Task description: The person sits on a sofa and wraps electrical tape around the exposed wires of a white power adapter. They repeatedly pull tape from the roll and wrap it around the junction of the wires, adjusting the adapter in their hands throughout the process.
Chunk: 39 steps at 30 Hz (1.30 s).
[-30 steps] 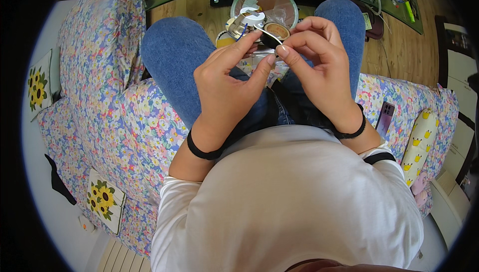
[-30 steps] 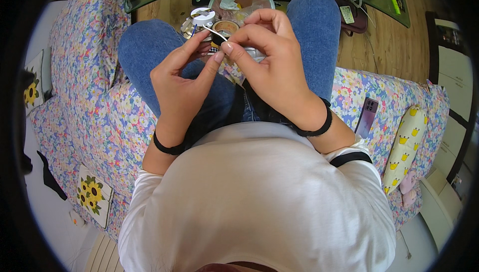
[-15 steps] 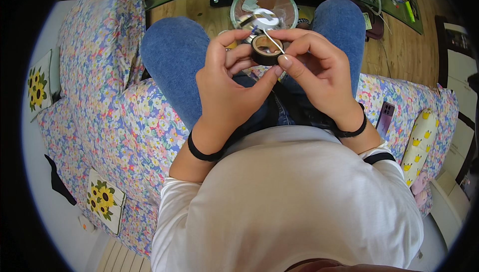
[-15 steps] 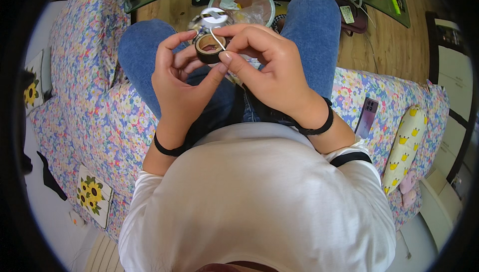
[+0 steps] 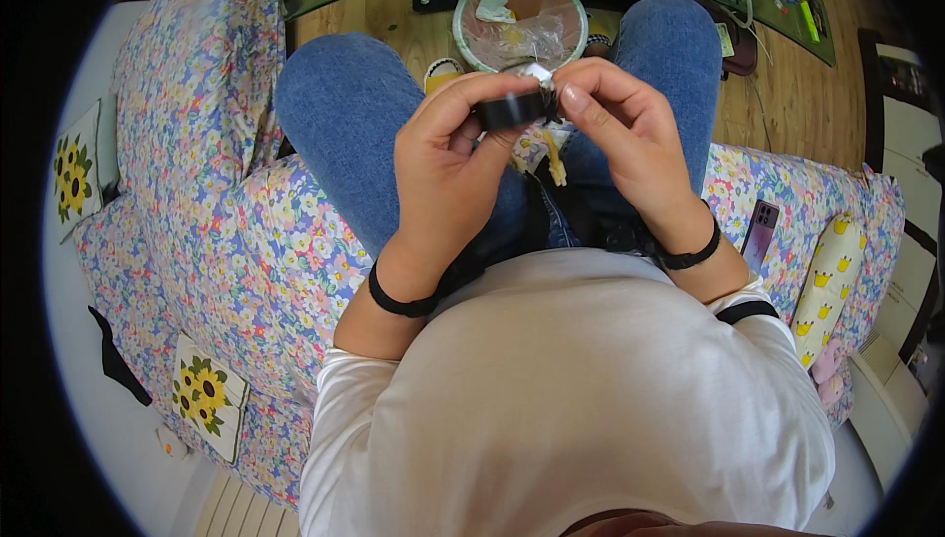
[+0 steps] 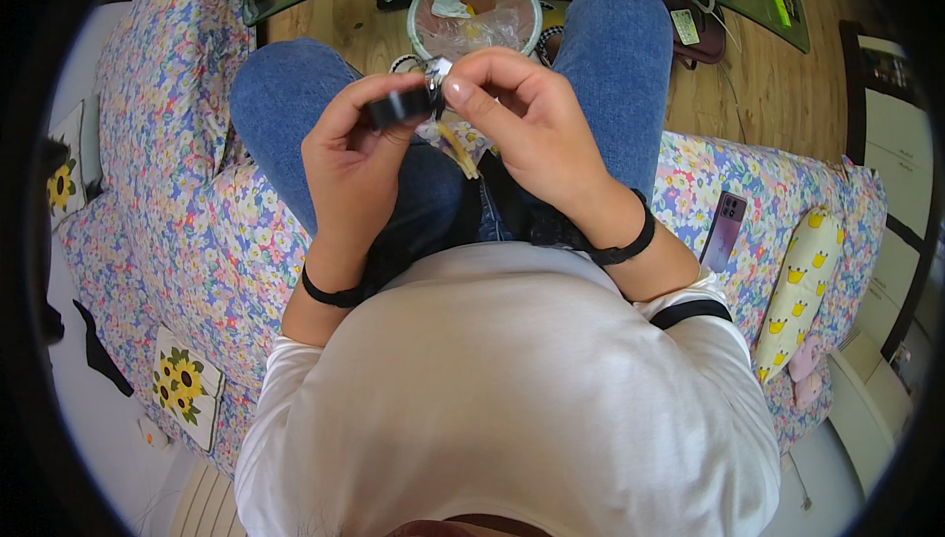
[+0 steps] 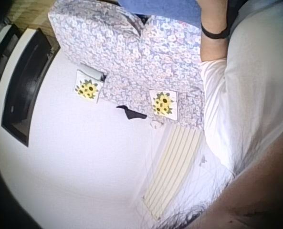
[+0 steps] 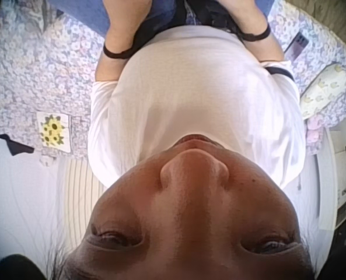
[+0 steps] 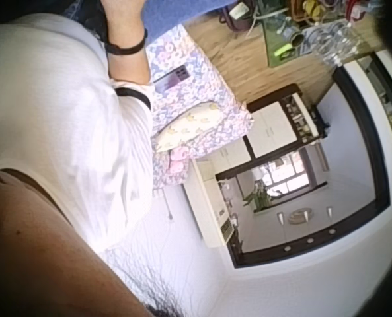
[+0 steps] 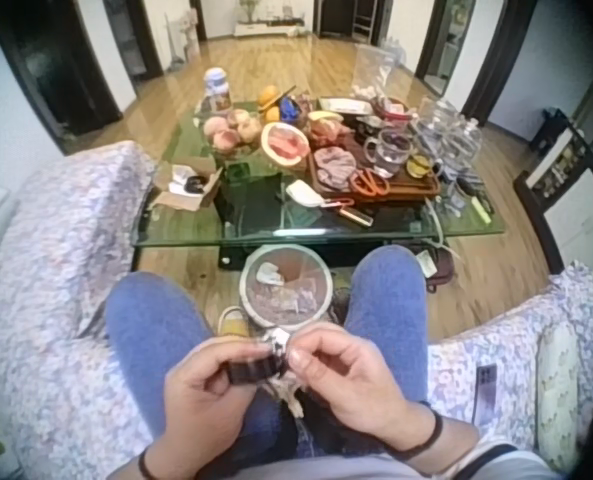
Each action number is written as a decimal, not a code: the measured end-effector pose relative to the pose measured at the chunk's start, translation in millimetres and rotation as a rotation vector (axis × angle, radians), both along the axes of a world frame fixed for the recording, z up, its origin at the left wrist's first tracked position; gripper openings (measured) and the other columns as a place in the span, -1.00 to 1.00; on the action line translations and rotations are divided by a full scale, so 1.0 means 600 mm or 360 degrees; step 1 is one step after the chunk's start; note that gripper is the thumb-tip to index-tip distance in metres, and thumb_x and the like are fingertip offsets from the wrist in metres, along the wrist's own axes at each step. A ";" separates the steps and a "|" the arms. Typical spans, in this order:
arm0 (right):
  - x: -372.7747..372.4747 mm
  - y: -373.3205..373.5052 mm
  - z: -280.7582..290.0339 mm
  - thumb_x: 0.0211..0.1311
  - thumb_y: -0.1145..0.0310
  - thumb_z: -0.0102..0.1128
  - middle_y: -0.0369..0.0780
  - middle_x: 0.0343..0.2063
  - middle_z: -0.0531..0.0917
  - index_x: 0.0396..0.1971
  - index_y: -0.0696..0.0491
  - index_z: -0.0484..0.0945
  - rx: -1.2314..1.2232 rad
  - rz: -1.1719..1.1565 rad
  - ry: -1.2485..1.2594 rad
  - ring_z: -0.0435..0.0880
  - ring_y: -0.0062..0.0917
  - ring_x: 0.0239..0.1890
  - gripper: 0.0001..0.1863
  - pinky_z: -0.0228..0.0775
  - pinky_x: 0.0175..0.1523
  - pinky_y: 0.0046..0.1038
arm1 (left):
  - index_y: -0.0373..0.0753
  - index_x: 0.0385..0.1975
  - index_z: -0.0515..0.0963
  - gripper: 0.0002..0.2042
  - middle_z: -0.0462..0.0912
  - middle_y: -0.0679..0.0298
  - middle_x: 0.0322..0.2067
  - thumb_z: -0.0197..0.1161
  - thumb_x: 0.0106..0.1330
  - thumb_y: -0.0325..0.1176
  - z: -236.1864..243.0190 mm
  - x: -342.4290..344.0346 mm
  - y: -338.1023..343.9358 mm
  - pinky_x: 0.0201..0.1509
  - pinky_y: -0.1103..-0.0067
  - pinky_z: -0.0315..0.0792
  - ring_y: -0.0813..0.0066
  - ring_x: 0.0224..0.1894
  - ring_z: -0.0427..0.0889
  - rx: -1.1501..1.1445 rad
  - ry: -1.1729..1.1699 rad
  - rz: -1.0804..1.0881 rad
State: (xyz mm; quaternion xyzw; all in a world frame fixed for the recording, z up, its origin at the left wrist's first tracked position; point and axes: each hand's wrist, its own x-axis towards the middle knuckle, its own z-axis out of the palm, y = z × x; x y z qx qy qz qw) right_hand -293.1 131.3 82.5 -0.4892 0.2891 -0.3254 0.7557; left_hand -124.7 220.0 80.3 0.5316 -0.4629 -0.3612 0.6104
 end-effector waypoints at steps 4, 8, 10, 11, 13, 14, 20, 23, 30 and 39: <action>0.005 0.010 -0.001 0.24 0.46 0.50 -0.39 -0.34 0.67 -0.20 0.14 0.70 -0.0230 0.0104 0.0208 0.52 -0.73 -0.27 -0.81 0.39 -0.08 -0.63 | -0.38 0.04 0.57 -0.82 0.72 0.13 -0.01 0.24 0.53 -0.48 0.000 0.002 0.003 0.13 0.57 0.55 0.47 0.03 0.69 0.0107 0.0073 -0.0002; 0.006 0.016 -0.001 0.18 0.55 0.48 -0.37 -0.24 0.67 -0.18 0.14 0.68 -0.0645 0.0076 0.0505 0.53 -0.72 -0.26 -0.79 0.41 -0.11 -0.61 | -0.33 0.09 0.43 -0.70 0.71 0.12 -0.07 0.26 0.56 -0.28 -0.004 -0.010 0.001 0.05 0.61 0.57 0.48 -0.02 0.70 0.0172 0.0300 0.0118; 0.012 0.020 -0.003 0.13 0.58 0.48 -0.36 -0.25 0.67 -0.21 0.14 0.69 -0.0795 0.0001 0.0570 0.53 -0.72 -0.30 -0.78 0.41 -0.18 -0.61 | -0.34 0.06 0.43 -0.71 0.69 0.18 -0.17 0.32 0.49 -0.39 -0.007 -0.006 -0.002 -0.04 0.64 0.56 0.58 -0.08 0.68 0.0236 0.0383 0.0152; 0.015 0.021 -0.004 0.12 0.60 0.47 -0.35 -0.26 0.66 -0.20 0.14 0.69 -0.0866 -0.0022 0.0553 0.53 -0.72 -0.31 -0.76 0.41 -0.18 -0.61 | -0.35 0.04 0.42 -0.71 0.68 0.21 -0.21 0.36 0.45 -0.45 -0.009 -0.003 -0.003 -0.09 0.66 0.55 0.62 -0.12 0.67 0.0261 0.0428 0.0162; 0.020 0.024 -0.004 0.08 0.62 0.47 -0.34 -0.27 0.65 -0.19 0.13 0.68 -0.0994 -0.0076 0.0543 0.53 -0.71 -0.33 -0.73 0.41 -0.20 -0.62 | -0.33 -0.02 0.44 -0.74 0.70 0.23 -0.24 0.37 0.45 -0.43 -0.009 0.001 -0.002 -0.15 0.67 0.55 0.63 -0.19 0.68 0.0387 0.0628 0.0137; 0.021 0.028 -0.003 0.06 0.62 0.47 -0.32 -0.28 0.65 -0.20 0.13 0.69 -0.0896 -0.0065 0.0435 0.56 -0.70 -0.34 -0.73 0.44 -0.22 -0.62 | -0.32 -0.04 0.45 -0.75 0.71 0.24 -0.25 0.37 0.45 -0.42 -0.009 0.002 -0.002 -0.18 0.68 0.56 0.64 -0.22 0.68 0.0523 0.0701 0.0159; 0.024 0.019 -0.006 0.06 0.67 0.40 -0.27 -0.22 0.61 -0.13 0.14 0.69 -0.0962 -0.0226 0.0403 0.67 -0.70 -0.33 -0.68 0.56 -0.23 -0.65 | -0.37 0.12 0.47 -0.65 0.75 0.12 -0.11 0.38 0.40 -0.50 0.004 -0.001 0.003 -0.08 0.65 0.61 0.57 -0.10 0.72 0.0503 0.0620 -0.0036; 0.015 0.011 -0.010 0.14 0.69 0.34 -0.28 -0.21 0.60 -0.09 0.15 0.69 -0.0550 -0.0157 0.0258 0.69 -0.70 -0.32 -0.69 0.59 -0.19 -0.65 | -0.40 0.23 0.45 -0.55 0.74 0.07 -0.02 0.36 0.37 -0.60 0.011 0.006 0.006 0.05 0.61 0.63 0.50 0.03 0.72 0.0428 0.0702 -0.0183; 0.011 0.021 -0.023 0.47 0.50 0.25 -0.24 -0.18 0.72 -0.01 0.21 0.56 -0.0614 -0.0117 0.0065 0.71 -0.70 -0.22 -0.81 0.55 -0.12 -0.64 | -0.41 0.26 0.45 -0.51 0.75 0.05 -0.01 0.34 0.32 -0.73 0.012 0.006 0.005 0.12 0.57 0.65 0.45 0.05 0.73 0.0401 0.0556 -0.0128; 0.013 0.025 -0.018 0.50 0.40 0.29 -0.31 -0.24 0.70 -0.05 0.18 0.59 -0.0195 -0.0313 -0.0065 0.65 -0.77 -0.26 -0.82 0.50 -0.17 -0.67 | -0.40 0.31 0.35 -0.43 0.78 0.02 -0.06 0.36 0.31 -0.73 0.011 0.002 0.009 0.13 0.54 0.66 0.44 -0.01 0.75 0.0255 0.0691 -0.0082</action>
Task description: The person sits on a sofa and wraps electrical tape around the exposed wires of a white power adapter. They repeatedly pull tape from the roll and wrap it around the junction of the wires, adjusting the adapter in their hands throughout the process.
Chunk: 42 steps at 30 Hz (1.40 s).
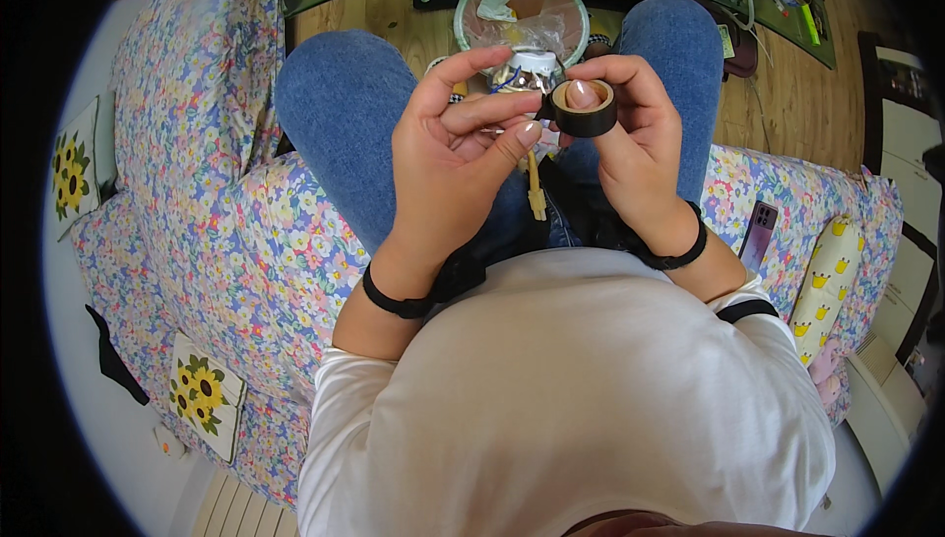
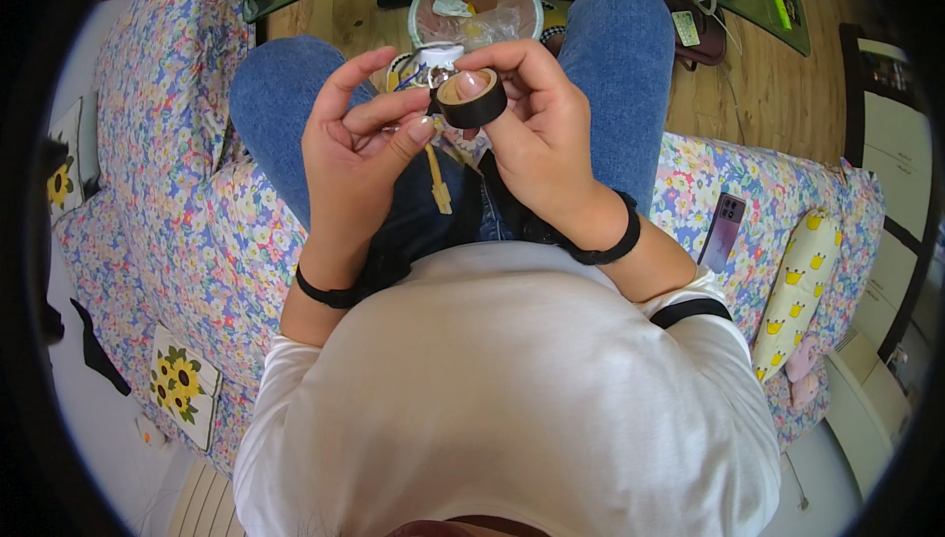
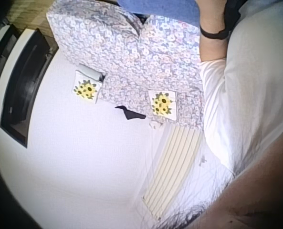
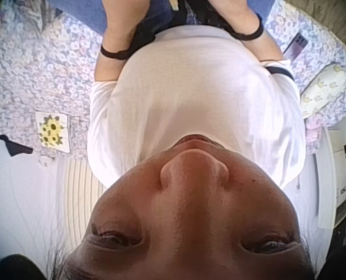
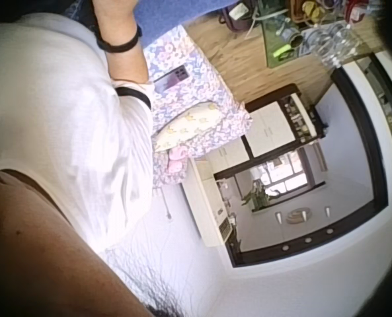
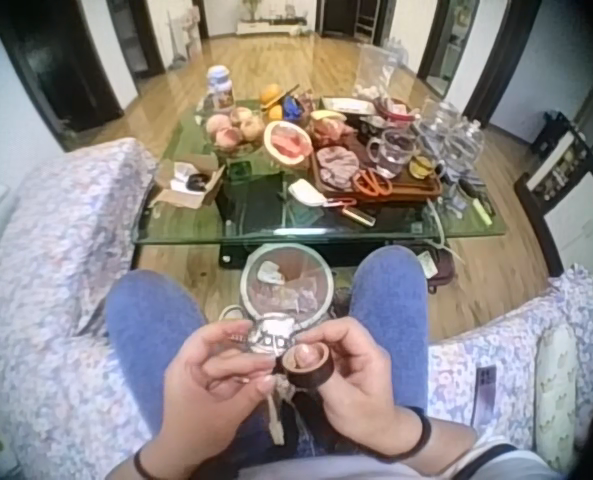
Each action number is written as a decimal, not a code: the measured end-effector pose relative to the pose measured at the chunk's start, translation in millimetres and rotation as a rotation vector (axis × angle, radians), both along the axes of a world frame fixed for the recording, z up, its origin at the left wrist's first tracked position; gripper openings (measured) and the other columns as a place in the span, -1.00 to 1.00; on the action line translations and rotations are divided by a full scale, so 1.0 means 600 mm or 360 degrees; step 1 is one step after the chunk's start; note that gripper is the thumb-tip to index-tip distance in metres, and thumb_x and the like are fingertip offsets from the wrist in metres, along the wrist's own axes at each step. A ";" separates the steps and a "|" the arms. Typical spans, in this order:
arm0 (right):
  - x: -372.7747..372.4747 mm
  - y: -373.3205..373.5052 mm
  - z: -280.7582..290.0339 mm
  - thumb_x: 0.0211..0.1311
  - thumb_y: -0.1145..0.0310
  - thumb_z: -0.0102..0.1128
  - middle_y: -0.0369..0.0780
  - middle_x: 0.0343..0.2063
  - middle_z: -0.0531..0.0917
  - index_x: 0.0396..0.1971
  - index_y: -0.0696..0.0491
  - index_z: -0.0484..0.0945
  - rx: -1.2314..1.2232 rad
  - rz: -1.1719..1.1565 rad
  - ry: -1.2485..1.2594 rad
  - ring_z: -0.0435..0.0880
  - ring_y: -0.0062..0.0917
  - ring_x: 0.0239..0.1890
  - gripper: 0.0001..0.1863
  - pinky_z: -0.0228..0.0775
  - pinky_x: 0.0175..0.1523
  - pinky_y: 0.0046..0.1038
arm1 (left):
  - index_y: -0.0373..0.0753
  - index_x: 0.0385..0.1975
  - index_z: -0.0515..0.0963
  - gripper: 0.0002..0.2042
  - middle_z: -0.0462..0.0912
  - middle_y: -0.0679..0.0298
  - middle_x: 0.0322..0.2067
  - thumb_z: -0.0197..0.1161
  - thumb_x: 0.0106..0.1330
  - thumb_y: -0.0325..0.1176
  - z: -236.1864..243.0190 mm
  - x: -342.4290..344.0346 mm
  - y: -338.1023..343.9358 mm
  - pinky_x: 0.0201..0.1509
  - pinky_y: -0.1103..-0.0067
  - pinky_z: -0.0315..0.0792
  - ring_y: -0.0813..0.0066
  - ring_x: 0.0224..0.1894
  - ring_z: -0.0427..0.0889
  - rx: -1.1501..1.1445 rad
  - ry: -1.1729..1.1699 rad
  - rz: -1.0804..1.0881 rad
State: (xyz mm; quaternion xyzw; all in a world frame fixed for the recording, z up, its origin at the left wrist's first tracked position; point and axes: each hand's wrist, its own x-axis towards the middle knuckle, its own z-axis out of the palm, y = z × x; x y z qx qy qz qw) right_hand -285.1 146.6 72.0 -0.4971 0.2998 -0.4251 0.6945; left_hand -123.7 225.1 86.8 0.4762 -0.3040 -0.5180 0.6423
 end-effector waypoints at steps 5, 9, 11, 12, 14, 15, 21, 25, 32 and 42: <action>0.002 -0.012 -0.002 0.49 0.41 0.29 -0.32 -0.26 0.72 -0.06 0.18 0.61 -0.0218 -0.0141 0.0156 0.65 -0.78 -0.24 -0.82 0.48 -0.17 -0.70 | -0.38 0.36 0.31 -0.38 0.79 0.03 -0.08 0.38 0.30 -0.71 -0.005 0.009 -0.007 0.13 0.51 0.67 0.44 -0.02 0.75 0.0008 0.0188 -0.0049; 0.001 -0.032 -0.005 0.48 0.43 0.30 -0.31 -0.26 0.72 -0.07 0.19 0.61 -0.0356 -0.0264 0.0192 0.66 -0.79 -0.23 -0.83 0.48 -0.16 -0.71 | -0.38 0.41 0.28 -0.32 0.79 0.03 -0.08 0.40 0.29 -0.69 -0.002 0.013 -0.009 0.12 0.51 0.67 0.46 -0.03 0.75 0.0014 0.0262 -0.0095; 0.002 -0.041 -0.005 0.44 0.42 0.35 -0.31 -0.29 0.71 -0.08 0.19 0.61 -0.0452 -0.0293 0.0260 0.64 -0.79 -0.27 -0.81 0.47 -0.17 -0.70 | -0.38 0.44 0.26 -0.30 0.79 0.03 -0.09 0.41 0.30 -0.68 0.001 0.013 -0.008 0.12 0.53 0.66 0.48 -0.04 0.74 0.0029 0.0290 -0.0108; 0.002 -0.045 -0.005 0.42 0.42 0.37 -0.31 -0.30 0.71 -0.09 0.19 0.60 -0.0496 -0.0330 0.0304 0.63 -0.79 -0.29 -0.80 0.47 -0.18 -0.70 | -0.38 0.46 0.24 -0.28 0.79 0.03 -0.09 0.41 0.30 -0.67 0.003 0.013 -0.008 0.12 0.53 0.65 0.48 -0.04 0.74 -0.0018 0.0363 -0.0118; 0.006 -0.048 -0.002 0.37 0.42 0.42 -0.33 -0.34 0.69 -0.13 0.18 0.61 -0.0416 -0.0382 0.0343 0.59 -0.79 -0.34 -0.79 0.43 -0.23 -0.71 | -0.38 0.48 0.23 -0.27 0.78 0.03 -0.07 0.41 0.31 -0.66 0.005 0.012 -0.012 0.13 0.56 0.64 0.49 -0.05 0.73 -0.0003 0.0160 0.0002; 0.008 -0.050 0.001 0.34 0.41 0.45 -0.34 -0.35 0.68 -0.15 0.17 0.61 -0.0437 -0.0363 0.0353 0.57 -0.79 -0.36 -0.78 0.41 -0.25 -0.71 | -0.38 0.49 0.22 -0.26 0.77 0.04 -0.06 0.41 0.32 -0.65 0.007 0.011 -0.014 0.13 0.57 0.63 0.49 -0.05 0.73 -0.0031 0.0099 0.0065; 0.017 -0.051 0.036 0.44 0.22 0.36 -0.32 -0.30 0.75 -0.22 0.18 0.73 0.0265 0.0293 0.0451 0.60 -0.76 -0.31 -0.71 0.47 -0.17 -0.62 | -0.41 0.42 0.36 -0.39 0.65 -0.01 0.15 0.39 0.37 -0.61 0.011 -0.002 -0.043 0.20 0.57 0.59 0.51 0.09 0.66 0.0011 -0.0024 0.0405; 0.042 -0.059 0.045 0.46 0.31 0.34 -0.25 -0.25 0.80 -0.02 0.20 0.74 0.0098 0.0174 0.0343 0.69 -0.71 -0.19 -0.72 0.54 -0.04 -0.60 | -0.37 0.44 0.35 -0.44 0.62 -0.02 0.23 0.30 0.46 -0.55 0.016 -0.016 -0.053 0.30 0.56 0.51 0.46 0.19 0.64 -0.0108 -0.0295 0.0267; 0.050 -0.094 0.077 0.45 0.38 0.32 -0.37 -0.36 0.72 -0.19 0.21 0.69 -0.0047 0.0143 0.0516 0.57 -0.79 -0.38 -0.82 0.39 -0.32 -0.64 | -0.24 0.31 0.57 -0.56 0.78 0.06 0.02 0.32 0.42 -0.48 0.067 0.010 -0.049 0.12 0.52 0.57 0.40 0.04 0.76 0.0013 -0.1117 0.0240; -0.001 -0.141 0.219 0.39 0.45 0.37 -0.38 -0.31 0.68 -0.18 0.22 0.69 -0.0262 0.0634 0.0949 0.51 -0.81 -0.33 -0.86 0.37 -0.25 -0.67 | -0.33 0.03 0.51 -0.57 0.74 0.25 -0.19 0.49 0.18 -0.57 0.102 0.059 -0.103 0.13 0.56 0.53 0.54 -0.03 0.68 -0.0253 -0.0707 -0.0055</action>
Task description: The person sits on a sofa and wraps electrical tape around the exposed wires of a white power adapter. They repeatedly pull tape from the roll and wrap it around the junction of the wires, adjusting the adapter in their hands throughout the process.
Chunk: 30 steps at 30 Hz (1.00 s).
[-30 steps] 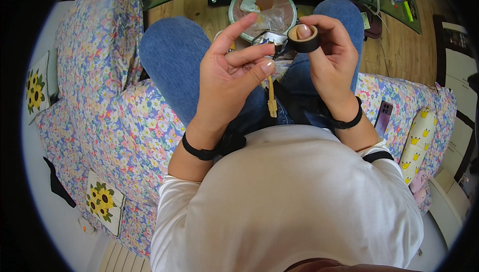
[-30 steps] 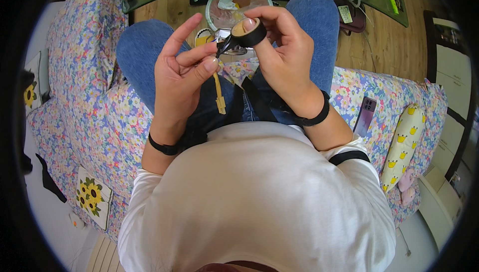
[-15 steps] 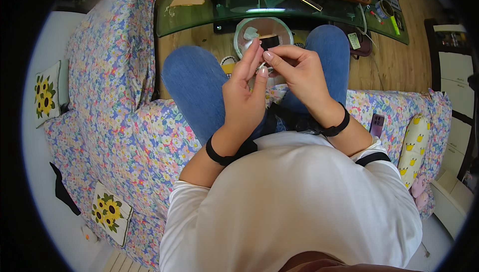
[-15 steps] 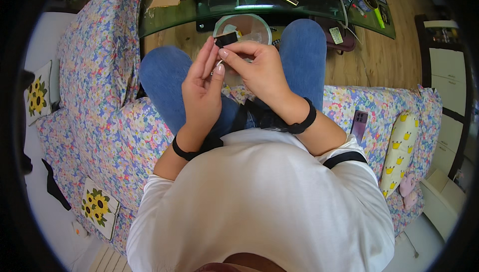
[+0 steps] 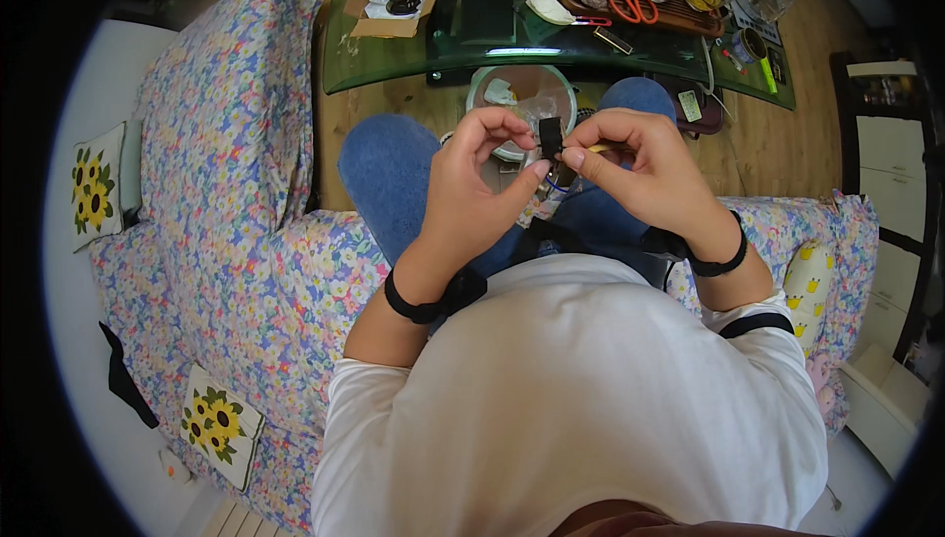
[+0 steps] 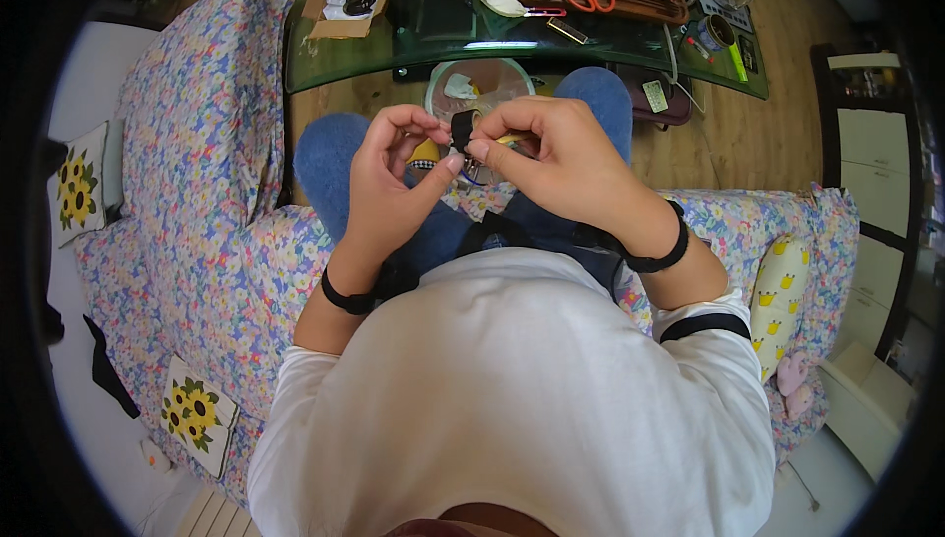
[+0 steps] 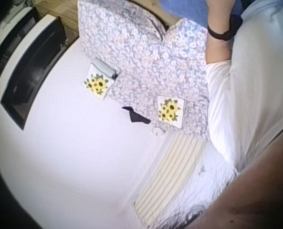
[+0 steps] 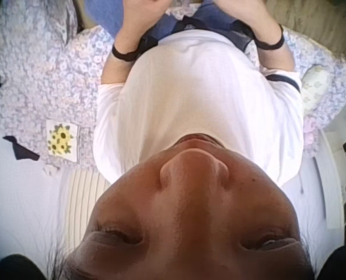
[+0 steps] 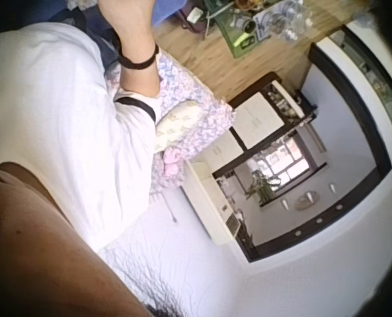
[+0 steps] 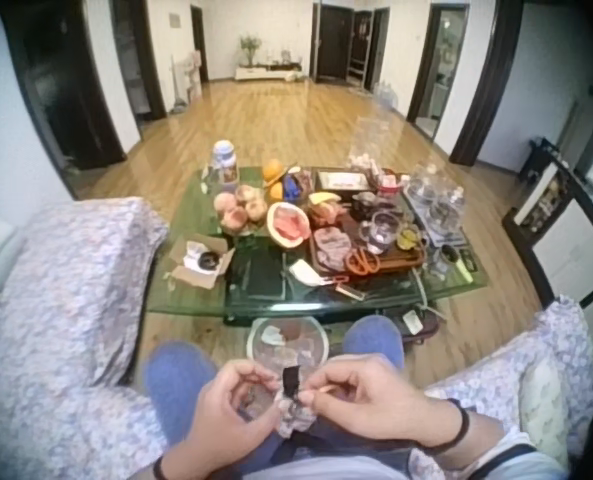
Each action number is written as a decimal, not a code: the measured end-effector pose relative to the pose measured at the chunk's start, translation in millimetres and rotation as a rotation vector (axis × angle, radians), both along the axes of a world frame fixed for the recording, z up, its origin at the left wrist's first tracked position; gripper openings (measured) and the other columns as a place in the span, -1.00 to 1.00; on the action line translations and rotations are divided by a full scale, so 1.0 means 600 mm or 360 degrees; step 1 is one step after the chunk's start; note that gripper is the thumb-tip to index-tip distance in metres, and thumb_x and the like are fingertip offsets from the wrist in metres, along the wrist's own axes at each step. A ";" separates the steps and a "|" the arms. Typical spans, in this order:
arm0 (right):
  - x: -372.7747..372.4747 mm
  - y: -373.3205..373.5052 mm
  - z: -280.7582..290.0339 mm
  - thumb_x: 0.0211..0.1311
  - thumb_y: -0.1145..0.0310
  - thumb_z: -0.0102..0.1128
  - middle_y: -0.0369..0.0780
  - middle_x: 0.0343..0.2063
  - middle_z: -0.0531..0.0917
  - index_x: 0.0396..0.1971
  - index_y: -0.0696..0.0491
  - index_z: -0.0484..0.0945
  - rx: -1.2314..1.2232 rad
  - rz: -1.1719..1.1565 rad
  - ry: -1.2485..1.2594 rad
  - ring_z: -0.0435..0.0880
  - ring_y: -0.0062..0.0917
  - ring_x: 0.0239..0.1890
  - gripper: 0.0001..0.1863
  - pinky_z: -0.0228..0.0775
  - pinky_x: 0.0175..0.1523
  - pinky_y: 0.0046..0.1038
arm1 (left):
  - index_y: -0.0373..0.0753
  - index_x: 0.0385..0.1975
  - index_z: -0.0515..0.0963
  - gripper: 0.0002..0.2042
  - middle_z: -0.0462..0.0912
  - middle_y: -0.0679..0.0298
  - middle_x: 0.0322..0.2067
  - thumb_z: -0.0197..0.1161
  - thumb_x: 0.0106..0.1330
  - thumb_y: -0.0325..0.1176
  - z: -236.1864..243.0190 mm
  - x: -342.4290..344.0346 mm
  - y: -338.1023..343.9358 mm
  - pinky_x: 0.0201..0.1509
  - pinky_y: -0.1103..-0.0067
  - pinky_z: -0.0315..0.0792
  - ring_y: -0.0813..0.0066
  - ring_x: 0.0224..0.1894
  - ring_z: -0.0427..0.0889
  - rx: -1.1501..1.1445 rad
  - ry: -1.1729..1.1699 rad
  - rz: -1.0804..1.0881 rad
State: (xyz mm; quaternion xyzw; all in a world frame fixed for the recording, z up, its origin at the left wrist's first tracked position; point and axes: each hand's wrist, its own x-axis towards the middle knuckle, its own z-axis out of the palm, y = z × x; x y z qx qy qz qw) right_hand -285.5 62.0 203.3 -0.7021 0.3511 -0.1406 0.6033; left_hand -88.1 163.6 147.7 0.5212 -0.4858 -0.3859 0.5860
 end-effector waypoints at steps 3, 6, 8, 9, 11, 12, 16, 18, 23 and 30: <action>0.002 0.001 0.023 0.35 0.48 0.39 -0.37 -0.32 0.69 -0.17 0.23 0.70 0.0065 -0.0053 -0.0066 0.54 -0.81 -0.33 -0.85 0.39 -0.24 -0.67 | -0.33 0.04 0.51 -0.57 0.73 0.26 -0.17 0.51 0.19 -0.57 0.011 -0.013 -0.002 0.12 0.59 0.52 0.56 -0.06 0.70 0.0046 0.0015 -0.0037; 0.003 0.006 0.035 0.31 0.49 0.44 -0.35 -0.33 0.70 -0.17 0.23 0.70 -0.0070 -0.0130 -0.0031 0.57 -0.80 -0.31 -0.83 0.42 -0.23 -0.67 | -0.35 0.07 0.50 -0.54 0.71 0.30 -0.16 0.53 0.19 -0.58 0.033 -0.011 -0.008 0.13 0.62 0.51 0.61 -0.08 0.69 0.0134 0.0021 -0.0070; 0.001 0.007 0.038 0.29 0.48 0.47 -0.35 -0.34 0.70 -0.18 0.23 0.71 -0.0422 -0.0159 0.0016 0.59 -0.79 -0.31 -0.82 0.43 -0.22 -0.66 | -0.34 0.04 0.54 -0.57 0.77 0.28 -0.22 0.53 0.18 -0.58 0.049 -0.006 -0.010 0.07 0.63 0.52 0.60 -0.16 0.72 0.0118 -0.0175 0.0037; 0.005 0.007 0.034 0.26 0.48 0.49 -0.35 -0.35 0.70 -0.18 0.21 0.72 -0.0454 -0.0265 -0.0072 0.60 -0.78 -0.32 -0.81 0.42 -0.23 -0.66 | -0.34 0.02 0.55 -0.58 0.79 0.26 -0.23 0.53 0.17 -0.57 0.054 0.000 -0.014 0.03 0.61 0.54 0.57 -0.19 0.74 0.0012 -0.0359 0.0078; 0.015 0.014 0.023 0.21 0.47 0.53 -0.36 -0.37 0.70 -0.18 0.18 0.74 -0.0565 -0.0469 -0.0273 0.61 -0.75 -0.33 -0.79 0.40 -0.26 -0.64 | -0.34 0.00 0.59 -0.60 0.81 0.20 -0.26 0.54 0.15 -0.57 0.063 0.014 -0.018 -0.04 0.59 0.56 0.52 -0.26 0.77 -0.0196 -0.0724 0.0157; 0.012 0.014 0.024 0.18 0.49 0.54 -0.34 -0.38 0.71 -0.17 0.16 0.75 -0.0728 -0.0398 -0.0195 0.63 -0.72 -0.35 -0.77 0.40 -0.26 -0.62 | -0.32 -0.03 0.60 -0.61 0.81 0.21 -0.27 0.53 0.14 -0.55 0.067 0.017 -0.016 -0.09 0.56 0.58 0.44 -0.26 0.77 -0.0236 -0.0826 0.0153; 0.008 0.005 0.021 0.06 0.55 0.56 -0.27 -0.41 0.74 -0.16 0.12 0.77 -0.1307 -0.0197 -0.0162 0.66 -0.58 -0.41 -0.71 0.41 -0.30 -0.56 | -0.25 -0.08 0.63 -0.66 0.80 0.24 -0.31 0.51 0.13 -0.54 0.078 0.017 -0.020 -0.22 0.48 0.60 0.29 -0.30 0.77 -0.0387 -0.0963 0.0175; 0.011 0.004 0.018 0.03 0.55 0.56 -0.25 -0.44 0.74 -0.18 0.10 0.78 -0.1416 -0.0208 -0.0210 0.66 -0.51 -0.45 -0.71 0.43 -0.32 -0.51 | -0.24 -0.08 0.64 -0.68 0.78 0.23 -0.32 0.48 0.14 -0.56 0.083 0.008 -0.023 -0.24 0.47 0.61 0.29 -0.32 0.76 -0.0359 -0.0821 0.0204; 0.013 0.011 0.020 0.02 0.51 0.56 -0.25 -0.48 0.74 -0.28 0.05 0.80 -0.1426 -0.0249 -0.0187 0.65 -0.45 -0.51 -0.78 0.44 -0.36 -0.46 | -0.25 -0.09 0.63 -0.71 0.74 0.21 -0.30 0.39 0.19 -0.62 0.097 0.008 -0.017 -0.23 0.48 0.60 0.32 -0.33 0.75 -0.0322 -0.0865 0.0168; 0.005 0.003 0.026 0.04 0.53 0.56 -0.24 -0.46 0.74 -0.29 0.08 0.79 -0.1336 -0.0206 -0.0244 0.65 -0.47 -0.48 -0.80 0.43 -0.34 -0.47 | -0.28 0.02 0.52 -0.69 0.67 0.19 -0.13 0.34 0.30 -0.62 0.087 0.016 -0.024 -0.07 0.52 0.55 0.39 -0.19 0.70 -0.0115 -0.0403 -0.0142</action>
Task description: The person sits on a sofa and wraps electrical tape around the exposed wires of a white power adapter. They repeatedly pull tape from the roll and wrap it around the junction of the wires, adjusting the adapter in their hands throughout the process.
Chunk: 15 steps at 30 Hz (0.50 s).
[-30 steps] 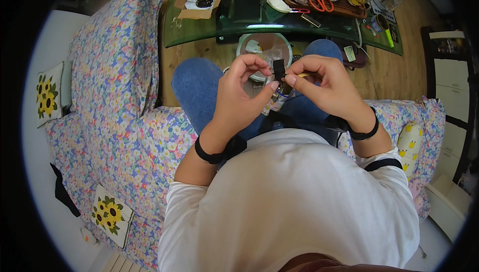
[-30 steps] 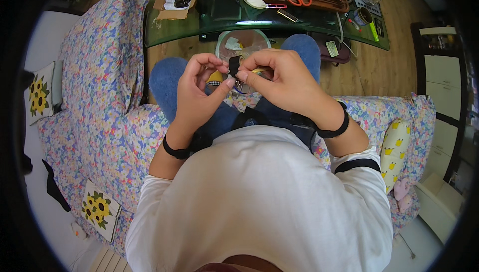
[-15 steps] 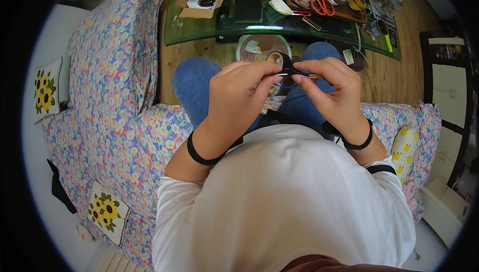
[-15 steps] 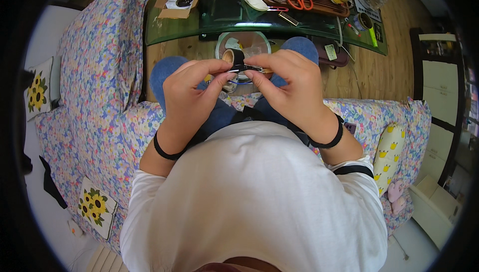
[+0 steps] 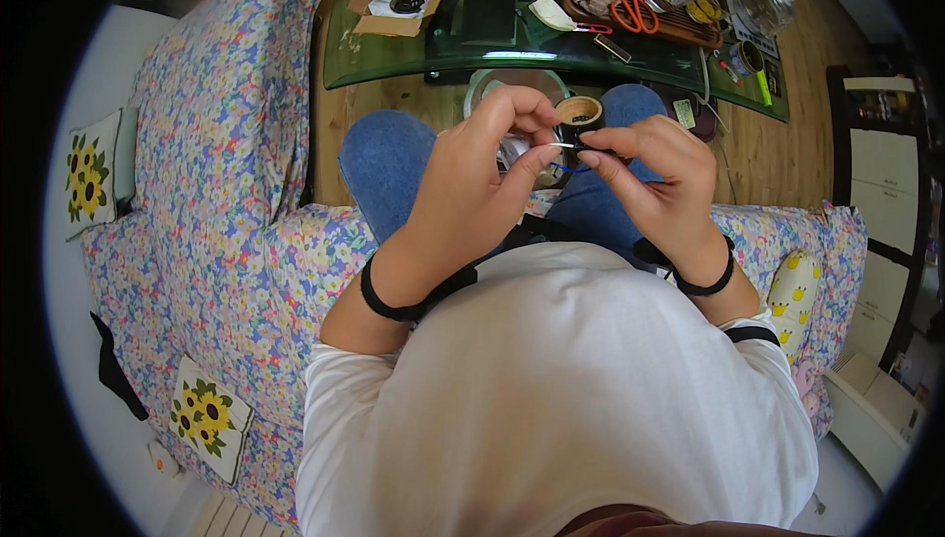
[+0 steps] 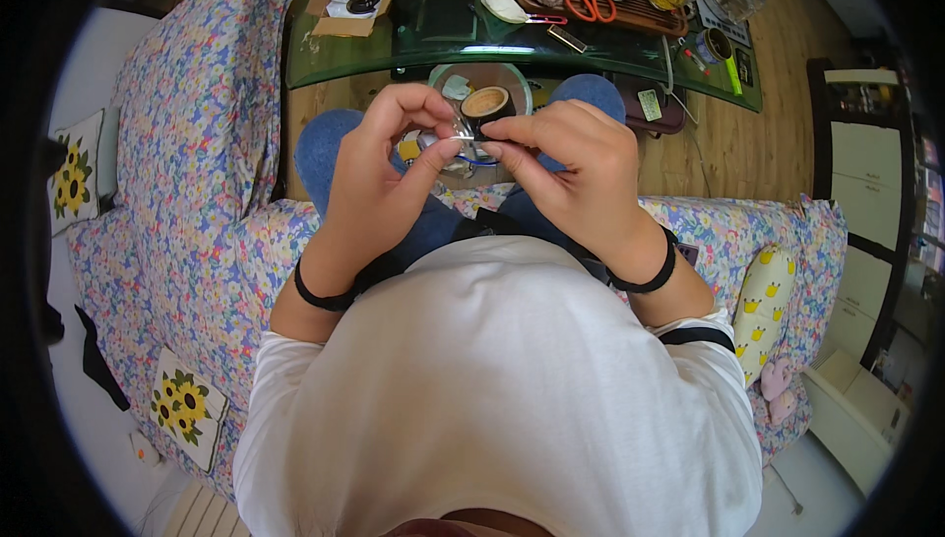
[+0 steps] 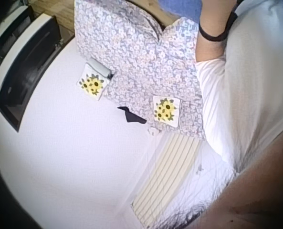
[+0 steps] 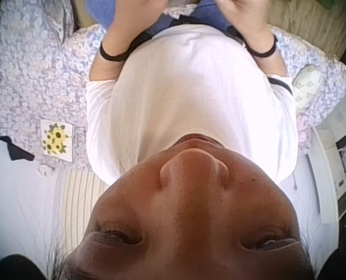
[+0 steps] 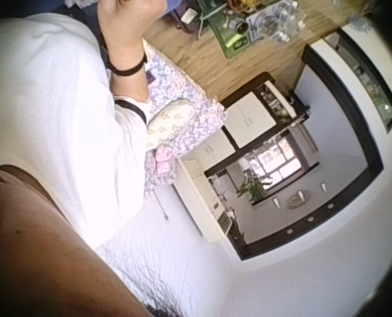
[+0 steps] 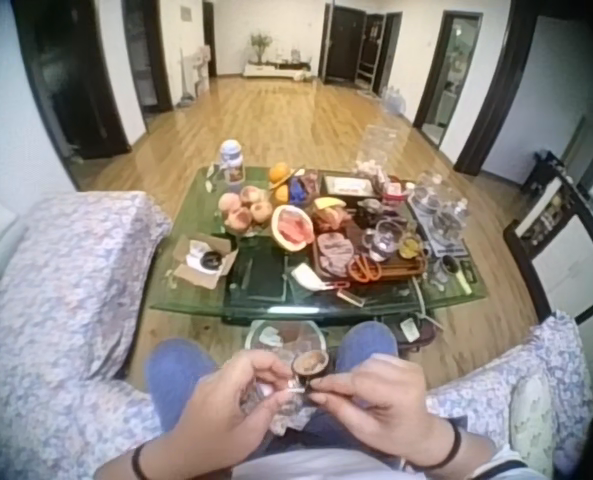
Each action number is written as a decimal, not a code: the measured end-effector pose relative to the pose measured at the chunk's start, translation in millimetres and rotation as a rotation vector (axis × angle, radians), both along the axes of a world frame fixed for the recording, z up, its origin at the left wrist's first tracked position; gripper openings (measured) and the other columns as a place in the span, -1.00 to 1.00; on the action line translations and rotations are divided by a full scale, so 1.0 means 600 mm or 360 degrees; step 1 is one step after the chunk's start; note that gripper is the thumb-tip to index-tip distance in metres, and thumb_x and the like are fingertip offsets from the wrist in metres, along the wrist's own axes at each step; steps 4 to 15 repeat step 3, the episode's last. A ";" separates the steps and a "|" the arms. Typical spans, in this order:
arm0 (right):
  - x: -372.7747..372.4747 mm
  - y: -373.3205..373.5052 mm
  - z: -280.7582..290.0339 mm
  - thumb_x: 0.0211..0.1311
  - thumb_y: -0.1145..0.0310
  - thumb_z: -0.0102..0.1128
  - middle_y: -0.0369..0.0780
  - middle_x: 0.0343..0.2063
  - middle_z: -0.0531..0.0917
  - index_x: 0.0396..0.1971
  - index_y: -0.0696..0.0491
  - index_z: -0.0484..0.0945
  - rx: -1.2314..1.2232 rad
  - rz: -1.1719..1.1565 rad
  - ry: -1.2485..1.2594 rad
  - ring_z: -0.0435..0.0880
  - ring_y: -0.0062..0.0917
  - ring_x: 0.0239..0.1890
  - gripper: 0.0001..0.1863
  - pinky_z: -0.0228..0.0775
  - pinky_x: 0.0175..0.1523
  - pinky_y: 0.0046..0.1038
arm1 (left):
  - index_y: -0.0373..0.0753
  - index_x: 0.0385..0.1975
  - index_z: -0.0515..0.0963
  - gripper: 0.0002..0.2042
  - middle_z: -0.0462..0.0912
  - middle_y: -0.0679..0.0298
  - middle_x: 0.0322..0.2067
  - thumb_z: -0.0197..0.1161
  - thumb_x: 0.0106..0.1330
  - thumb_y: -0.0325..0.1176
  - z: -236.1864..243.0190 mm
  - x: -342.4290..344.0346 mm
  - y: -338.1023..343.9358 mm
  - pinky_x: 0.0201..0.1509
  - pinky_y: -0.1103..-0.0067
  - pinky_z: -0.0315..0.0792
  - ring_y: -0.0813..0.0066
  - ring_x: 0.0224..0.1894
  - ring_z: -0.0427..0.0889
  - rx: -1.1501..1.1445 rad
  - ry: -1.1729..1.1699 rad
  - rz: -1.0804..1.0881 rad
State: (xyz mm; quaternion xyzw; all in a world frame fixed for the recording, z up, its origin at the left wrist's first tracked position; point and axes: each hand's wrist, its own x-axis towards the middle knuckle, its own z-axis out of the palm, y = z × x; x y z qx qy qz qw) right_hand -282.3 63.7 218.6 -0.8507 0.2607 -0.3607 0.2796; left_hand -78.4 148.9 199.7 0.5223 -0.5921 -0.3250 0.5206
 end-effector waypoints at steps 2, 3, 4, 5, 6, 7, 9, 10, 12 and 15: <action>-0.008 0.003 0.004 0.06 0.57 0.56 -0.22 -0.42 0.76 -0.27 0.12 0.79 0.0242 0.0055 0.0039 0.66 -0.50 -0.42 -0.80 0.44 -0.29 -0.50 | -0.28 0.16 0.44 -0.63 0.63 0.26 -0.01 0.32 0.39 -0.59 -0.004 0.010 0.002 0.11 0.63 0.46 0.56 0.02 0.64 0.0197 0.0251 -0.0205; -0.006 0.003 0.001 0.07 0.47 0.58 -0.21 -0.44 0.77 -0.30 0.05 0.80 0.0351 0.0048 -0.0008 0.69 -0.49 -0.44 -0.83 0.45 -0.31 -0.43 | -0.27 0.23 0.38 -0.59 0.62 0.24 0.03 0.28 0.43 -0.59 -0.006 0.014 0.002 0.17 0.66 0.42 0.50 0.07 0.63 0.0231 0.0246 -0.0286; -0.006 0.003 0.001 0.07 0.47 0.58 -0.21 -0.44 0.77 -0.30 0.05 0.80 0.0351 0.0048 -0.0008 0.69 -0.49 -0.44 -0.83 0.45 -0.31 -0.43 | -0.27 0.23 0.38 -0.59 0.62 0.24 0.03 0.28 0.43 -0.59 -0.006 0.014 0.002 0.17 0.66 0.42 0.50 0.07 0.63 0.0231 0.0246 -0.0286; -0.006 0.003 0.001 0.07 0.47 0.58 -0.21 -0.44 0.77 -0.30 0.05 0.80 0.0351 0.0048 -0.0008 0.69 -0.49 -0.44 -0.83 0.45 -0.31 -0.43 | -0.27 0.23 0.38 -0.59 0.62 0.24 0.03 0.28 0.43 -0.59 -0.006 0.014 0.002 0.17 0.66 0.42 0.50 0.07 0.63 0.0231 0.0246 -0.0286; -0.006 0.003 0.001 0.07 0.47 0.58 -0.21 -0.44 0.77 -0.30 0.05 0.80 0.0351 0.0048 -0.0008 0.69 -0.49 -0.44 -0.83 0.45 -0.31 -0.43 | -0.27 0.23 0.38 -0.59 0.62 0.24 0.03 0.28 0.43 -0.59 -0.006 0.014 0.002 0.17 0.66 0.42 0.50 0.07 0.63 0.0231 0.0246 -0.0286; -0.006 0.003 0.001 0.07 0.47 0.58 -0.21 -0.44 0.77 -0.30 0.05 0.80 0.0351 0.0048 -0.0008 0.69 -0.49 -0.44 -0.83 0.45 -0.31 -0.43 | -0.27 0.23 0.38 -0.59 0.62 0.24 0.03 0.28 0.43 -0.59 -0.006 0.014 0.002 0.17 0.66 0.42 0.50 0.07 0.63 0.0231 0.0246 -0.0286; -0.006 0.003 0.001 0.07 0.47 0.58 -0.21 -0.44 0.77 -0.30 0.05 0.80 0.0351 0.0048 -0.0008 0.69 -0.49 -0.44 -0.83 0.45 -0.31 -0.43 | -0.27 0.23 0.38 -0.59 0.62 0.24 0.03 0.28 0.43 -0.59 -0.006 0.014 0.002 0.17 0.66 0.42 0.50 0.07 0.63 0.0231 0.0246 -0.0286; -0.006 0.003 0.001 0.07 0.47 0.58 -0.21 -0.44 0.77 -0.30 0.05 0.80 0.0351 0.0048 -0.0008 0.69 -0.49 -0.44 -0.83 0.45 -0.31 -0.43 | -0.27 0.23 0.38 -0.59 0.62 0.24 0.03 0.28 0.43 -0.59 -0.006 0.014 0.002 0.17 0.66 0.42 0.50 0.07 0.63 0.0231 0.0246 -0.0286; -0.006 0.003 0.001 0.07 0.47 0.58 -0.21 -0.44 0.77 -0.30 0.05 0.80 0.0351 0.0048 -0.0008 0.69 -0.49 -0.44 -0.83 0.45 -0.31 -0.43 | -0.27 0.23 0.38 -0.59 0.62 0.24 0.03 0.28 0.43 -0.59 -0.006 0.014 0.002 0.17 0.66 0.42 0.50 0.07 0.63 0.0231 0.0246 -0.0286; -0.006 0.003 0.001 0.07 0.47 0.58 -0.21 -0.44 0.77 -0.30 0.05 0.80 0.0351 0.0048 -0.0008 0.69 -0.49 -0.44 -0.83 0.45 -0.31 -0.43 | -0.27 0.23 0.38 -0.59 0.62 0.24 0.03 0.28 0.43 -0.59 -0.006 0.014 0.002 0.17 0.66 0.42 0.50 0.07 0.63 0.0231 0.0246 -0.0286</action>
